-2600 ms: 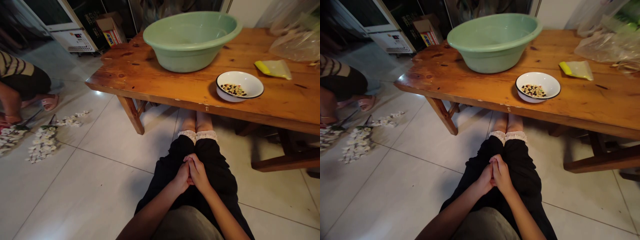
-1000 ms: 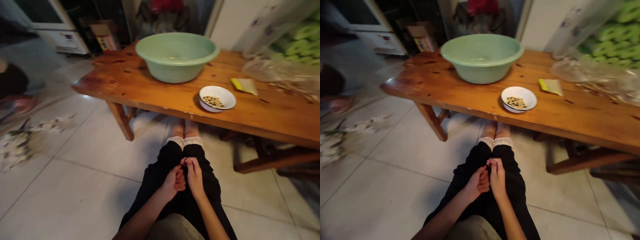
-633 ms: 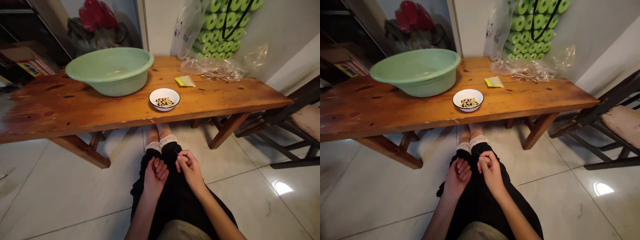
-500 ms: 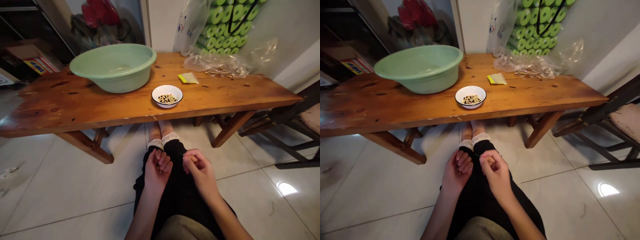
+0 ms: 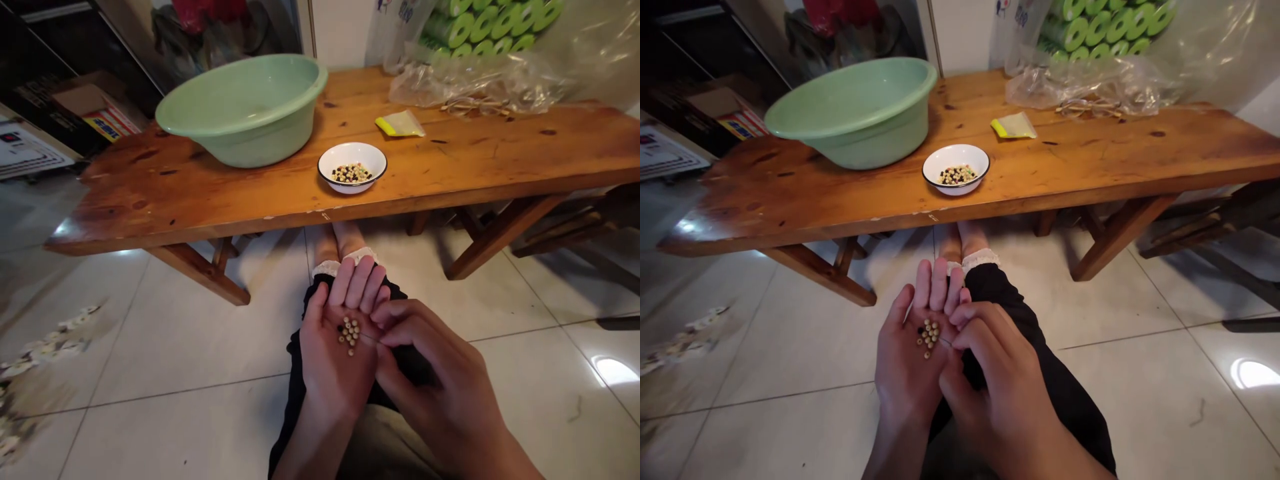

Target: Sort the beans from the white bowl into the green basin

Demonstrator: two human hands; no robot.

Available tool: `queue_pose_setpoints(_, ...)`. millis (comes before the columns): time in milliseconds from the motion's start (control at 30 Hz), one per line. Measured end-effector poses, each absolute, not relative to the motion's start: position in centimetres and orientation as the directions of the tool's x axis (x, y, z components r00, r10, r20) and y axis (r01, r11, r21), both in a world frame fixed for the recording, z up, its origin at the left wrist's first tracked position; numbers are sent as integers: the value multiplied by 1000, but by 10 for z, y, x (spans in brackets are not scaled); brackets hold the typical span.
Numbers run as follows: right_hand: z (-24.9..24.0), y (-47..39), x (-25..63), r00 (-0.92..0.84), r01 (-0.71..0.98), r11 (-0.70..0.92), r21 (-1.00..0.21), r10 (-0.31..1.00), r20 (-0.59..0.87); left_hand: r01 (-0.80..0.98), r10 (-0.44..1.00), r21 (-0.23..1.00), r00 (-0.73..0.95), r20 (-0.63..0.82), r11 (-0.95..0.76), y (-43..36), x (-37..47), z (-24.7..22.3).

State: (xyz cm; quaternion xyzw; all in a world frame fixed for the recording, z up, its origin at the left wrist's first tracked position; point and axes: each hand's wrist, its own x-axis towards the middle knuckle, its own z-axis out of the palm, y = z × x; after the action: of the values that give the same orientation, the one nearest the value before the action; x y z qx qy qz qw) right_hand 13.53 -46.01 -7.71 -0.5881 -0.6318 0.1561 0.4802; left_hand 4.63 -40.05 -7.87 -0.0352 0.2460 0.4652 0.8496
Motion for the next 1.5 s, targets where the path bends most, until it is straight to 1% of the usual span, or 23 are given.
queue_pose_setpoints(300, -80, -461, 135, 132, 628, 246, -739, 901, 412, -801, 786, 222, 421, -453, 556, -404, 43, -86)
queue_pose_setpoints(600, -84, -458, 131, 112, 647, 248, -722, 905, 411, -814, 808, 238, 400, -432, 530, -405, 42, -91)
queue_pose_setpoints(733, -84, -460, 130, 103, 683, 254, -685, 895, 435, -813, 814, 256, 388, -432, 523, -407, 43, -91)
queue_pose_setpoints(867, -84, -465, 133, 53, 743, 210, -635, 928, 369, -814, 813, 256, 385, -436, 522, -408, 43, -94)
queue_pose_setpoints(933, -86, -467, 136, 33, 725, 207, -658, 942, 333, -822, 821, 253, 378, -428, 510, -408, 43, -95)
queue_pose_setpoints(967, -88, -467, 137, 33, 695, 207, -688, 947, 318, -829, 826, 251, 371, -424, 501, -408, 42, -95)
queue_pose_setpoints(1033, -93, -467, 141, 53, 584, 179, -792, 965, 257, -839, 832, 245, 357, -426, 485, -408, 42, -95)
queue_pose_setpoints(1067, -96, -465, 143, 71, 495, 143, -857, 976, 204, -842, 831, 242, 353, -430, 483, -408, 41, -95)
queue_pose_setpoints(1133, -104, -463, 147, 103, 238, 29, -971, 993, 54, -842, 824, 229, 358, -439, 488, -407, 40, -93)
queue_pose_setpoints(1167, -108, -461, 149, 97, 79, -35, -996, 995, -27, -842, 820, 222, 363, -442, 492, -407, 39, -92)
queue_pose_setpoints(1200, -113, -460, 150, 74, -84, -93, -992, 992, -99, -843, 817, 215, 366, -446, 494, -407, 39, -91)
queue_pose_setpoints(1267, -121, -458, 152, -26, -368, -186, -911, 981, -190, -848, 813, 198, 365, -454, 492, -406, 38, -91)
queue_pose_setpoints(1333, -129, -457, 153, -133, -551, -257, -794, 966, -221, -853, 803, 172, 369, -468, 493, -405, 37, -91)
queue_pose_setpoints(1433, -132, -455, 154, -229, -684, -318, -656, 948, -220, -867, 789, 137, 357, -500, 480, -402, 34, -94)
queue_pose_setpoints(1500, -126, -447, 159, -262, -731, -321, -602, 947, -186, -882, 777, 132, 318, -544, 453, -399, 33, -97)
